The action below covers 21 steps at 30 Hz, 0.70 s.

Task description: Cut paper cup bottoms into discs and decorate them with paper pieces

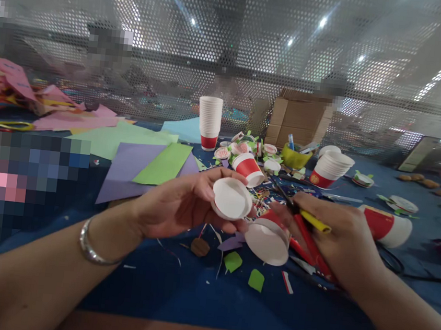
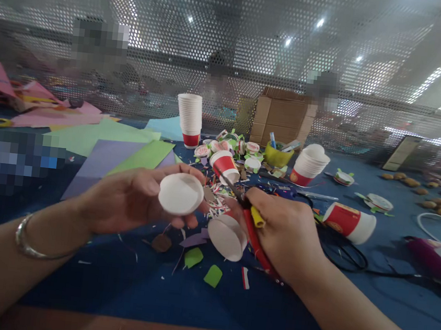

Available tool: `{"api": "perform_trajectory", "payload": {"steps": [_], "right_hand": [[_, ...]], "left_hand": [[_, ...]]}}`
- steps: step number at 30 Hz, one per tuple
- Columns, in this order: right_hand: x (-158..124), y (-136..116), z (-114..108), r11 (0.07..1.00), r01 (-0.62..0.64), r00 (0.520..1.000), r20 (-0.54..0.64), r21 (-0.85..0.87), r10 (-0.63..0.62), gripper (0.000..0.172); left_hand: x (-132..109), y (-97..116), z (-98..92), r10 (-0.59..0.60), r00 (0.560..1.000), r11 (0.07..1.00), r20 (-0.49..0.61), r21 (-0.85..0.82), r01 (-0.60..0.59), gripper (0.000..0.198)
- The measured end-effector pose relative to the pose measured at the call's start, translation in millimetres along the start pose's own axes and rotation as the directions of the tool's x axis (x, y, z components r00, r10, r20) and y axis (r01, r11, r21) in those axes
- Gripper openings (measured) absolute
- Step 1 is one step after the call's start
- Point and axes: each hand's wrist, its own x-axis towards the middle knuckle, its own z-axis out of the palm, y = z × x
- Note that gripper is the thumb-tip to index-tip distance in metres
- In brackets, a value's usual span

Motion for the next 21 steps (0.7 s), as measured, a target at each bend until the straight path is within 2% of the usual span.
{"api": "perform_trajectory", "payload": {"steps": [2,4,8,11,13,15,17,19,21], "right_hand": [[0.9,6.3,3.1,0.996,-0.081,0.997,-0.013,0.025,0.081,0.043],[0.8,12.4,6.1,0.988,-0.145,0.989,-0.005,0.053,0.146,0.044],[-0.3,16.8,7.6,0.967,-0.229,0.963,0.172,0.114,0.208,0.044],[0.4,14.3,4.8,0.95,-0.266,0.933,0.291,0.161,0.212,0.044],[1.6,12.2,2.8,0.939,-0.286,0.921,0.326,0.19,0.215,0.045],[2.8,10.8,1.4,0.937,-0.297,0.915,0.335,0.185,0.224,0.045],[3.7,9.8,0.6,0.938,-0.3,0.913,0.337,0.171,0.231,0.045],[4.1,8.7,-0.1,0.934,-0.306,0.91,0.344,0.183,0.231,0.043],[4.2,7.5,-0.6,0.929,-0.308,0.909,0.354,0.206,0.222,0.042]], "left_hand": [[1.6,5.6,-5.3,-0.008,0.991,0.988,-0.13,0.149,0.028,0.052],[3.8,8.5,-12.1,-0.006,0.967,0.939,-0.256,0.331,0.093,0.043],[6.8,9.0,-26.8,0.036,0.94,0.789,-0.339,0.587,0.181,0.03],[6.9,8.8,-32.4,0.196,0.899,0.591,-0.391,0.779,0.209,0.029],[6.9,6.8,-30.9,0.328,0.881,0.423,-0.342,0.887,0.186,0.027],[7.4,1.9,-25.5,0.415,0.888,0.26,-0.199,0.961,0.094,0.028],[8.2,-5.5,-18.3,0.448,0.894,0.099,-0.013,0.994,-0.036,0.033],[9.1,-13.1,-12.0,0.426,0.898,-0.001,0.106,0.993,-0.117,0.036],[9.8,-18.8,-8.0,0.406,0.904,-0.038,0.129,0.991,-0.125,0.037]]}}
